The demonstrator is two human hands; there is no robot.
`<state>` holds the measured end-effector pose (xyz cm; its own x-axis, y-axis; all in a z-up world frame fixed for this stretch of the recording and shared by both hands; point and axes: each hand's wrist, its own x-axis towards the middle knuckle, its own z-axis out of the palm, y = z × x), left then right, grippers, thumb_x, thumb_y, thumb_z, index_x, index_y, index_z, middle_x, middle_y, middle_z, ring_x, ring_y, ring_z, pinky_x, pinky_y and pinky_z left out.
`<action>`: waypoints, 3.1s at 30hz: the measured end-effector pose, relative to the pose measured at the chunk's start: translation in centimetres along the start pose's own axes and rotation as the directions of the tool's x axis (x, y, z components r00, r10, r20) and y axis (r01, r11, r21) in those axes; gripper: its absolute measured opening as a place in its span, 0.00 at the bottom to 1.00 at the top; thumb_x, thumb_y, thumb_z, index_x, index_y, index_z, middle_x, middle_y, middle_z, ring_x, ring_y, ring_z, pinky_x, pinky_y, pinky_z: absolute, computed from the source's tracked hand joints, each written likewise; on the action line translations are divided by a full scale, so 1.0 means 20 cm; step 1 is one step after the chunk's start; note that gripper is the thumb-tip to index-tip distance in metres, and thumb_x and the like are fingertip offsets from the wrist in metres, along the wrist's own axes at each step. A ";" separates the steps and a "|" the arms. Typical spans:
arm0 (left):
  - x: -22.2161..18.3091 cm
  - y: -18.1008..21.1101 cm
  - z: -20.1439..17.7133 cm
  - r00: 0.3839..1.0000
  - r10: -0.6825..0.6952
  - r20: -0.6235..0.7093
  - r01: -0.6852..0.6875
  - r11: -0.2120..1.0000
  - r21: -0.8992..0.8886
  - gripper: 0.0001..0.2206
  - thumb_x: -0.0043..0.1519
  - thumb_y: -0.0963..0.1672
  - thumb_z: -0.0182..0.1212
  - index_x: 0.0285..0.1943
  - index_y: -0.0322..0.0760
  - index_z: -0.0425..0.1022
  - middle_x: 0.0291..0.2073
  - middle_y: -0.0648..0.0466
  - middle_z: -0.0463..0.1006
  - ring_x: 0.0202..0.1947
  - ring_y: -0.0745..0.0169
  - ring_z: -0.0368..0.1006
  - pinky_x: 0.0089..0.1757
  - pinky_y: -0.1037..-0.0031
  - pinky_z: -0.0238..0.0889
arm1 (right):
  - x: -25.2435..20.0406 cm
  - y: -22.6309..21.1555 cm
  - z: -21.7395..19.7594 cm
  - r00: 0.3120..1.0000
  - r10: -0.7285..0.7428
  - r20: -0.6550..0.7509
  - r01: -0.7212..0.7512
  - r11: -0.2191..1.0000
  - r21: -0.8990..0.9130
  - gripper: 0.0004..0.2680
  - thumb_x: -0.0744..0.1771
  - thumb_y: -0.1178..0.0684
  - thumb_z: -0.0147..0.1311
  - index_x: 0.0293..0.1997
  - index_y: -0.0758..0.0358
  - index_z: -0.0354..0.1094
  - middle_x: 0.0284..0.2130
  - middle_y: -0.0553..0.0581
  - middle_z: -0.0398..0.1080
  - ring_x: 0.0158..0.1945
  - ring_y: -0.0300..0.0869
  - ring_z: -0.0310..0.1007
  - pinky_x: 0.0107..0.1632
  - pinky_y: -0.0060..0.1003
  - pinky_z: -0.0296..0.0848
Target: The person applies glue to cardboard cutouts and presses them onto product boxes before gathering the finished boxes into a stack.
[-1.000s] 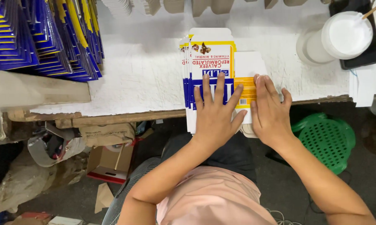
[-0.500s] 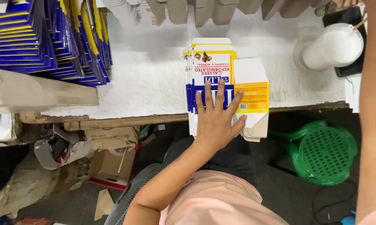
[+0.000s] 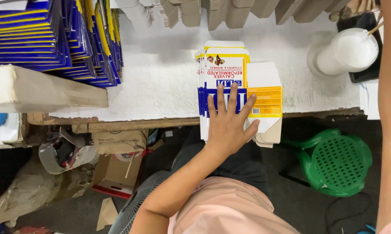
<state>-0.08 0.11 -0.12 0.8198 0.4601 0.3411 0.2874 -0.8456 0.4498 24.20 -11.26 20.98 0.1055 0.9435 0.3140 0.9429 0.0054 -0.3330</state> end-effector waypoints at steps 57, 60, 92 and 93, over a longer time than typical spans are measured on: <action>-0.10 -0.18 -0.14 0.990 -0.033 0.139 0.053 0.988 -0.144 0.44 0.54 0.50 0.61 0.80 0.30 0.49 0.79 0.37 0.47 0.80 0.35 0.38 0.71 0.42 0.31 | -0.21 -0.27 0.82 0.991 0.119 0.055 -0.101 0.961 -0.256 0.17 0.63 0.61 0.57 0.60 0.59 0.72 0.62 0.58 0.67 0.50 0.50 0.68 0.53 0.49 0.61; -0.10 -0.18 -0.14 0.988 -0.028 0.149 0.048 0.990 -0.134 0.44 0.54 0.50 0.61 0.80 0.29 0.48 0.78 0.36 0.46 0.79 0.34 0.38 0.70 0.41 0.31 | -0.27 -0.32 0.78 0.990 0.104 0.095 -0.078 0.965 -0.252 0.19 0.61 0.61 0.57 0.58 0.60 0.72 0.61 0.58 0.67 0.50 0.52 0.68 0.53 0.50 0.61; -0.07 -0.08 -0.13 0.985 -0.099 0.141 0.079 0.987 0.136 0.37 0.63 0.56 0.56 0.77 0.32 0.55 0.76 0.41 0.54 0.77 0.39 0.42 0.65 0.29 0.31 | -0.39 -0.18 1.01 0.946 0.324 -0.023 -0.325 0.938 -0.120 0.21 0.73 0.57 0.40 0.76 0.76 0.44 0.73 0.64 0.57 0.76 0.57 0.52 0.69 0.66 0.49; -0.04 -0.08 -0.15 0.986 -0.101 0.135 0.082 0.987 0.142 0.37 0.63 0.56 0.56 0.77 0.32 0.55 0.76 0.41 0.54 0.77 0.39 0.42 0.65 0.29 0.31 | -0.38 -0.17 1.02 0.948 0.317 -0.025 -0.318 0.941 -0.117 0.21 0.73 0.57 0.40 0.76 0.76 0.44 0.73 0.64 0.57 0.76 0.57 0.52 0.69 0.66 0.49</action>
<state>-2.73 1.91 1.27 0.8459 0.5024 0.1792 0.4208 -0.8350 0.3546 13.73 -11.66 1.65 0.4073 0.8878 0.2144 0.8905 -0.3340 -0.3088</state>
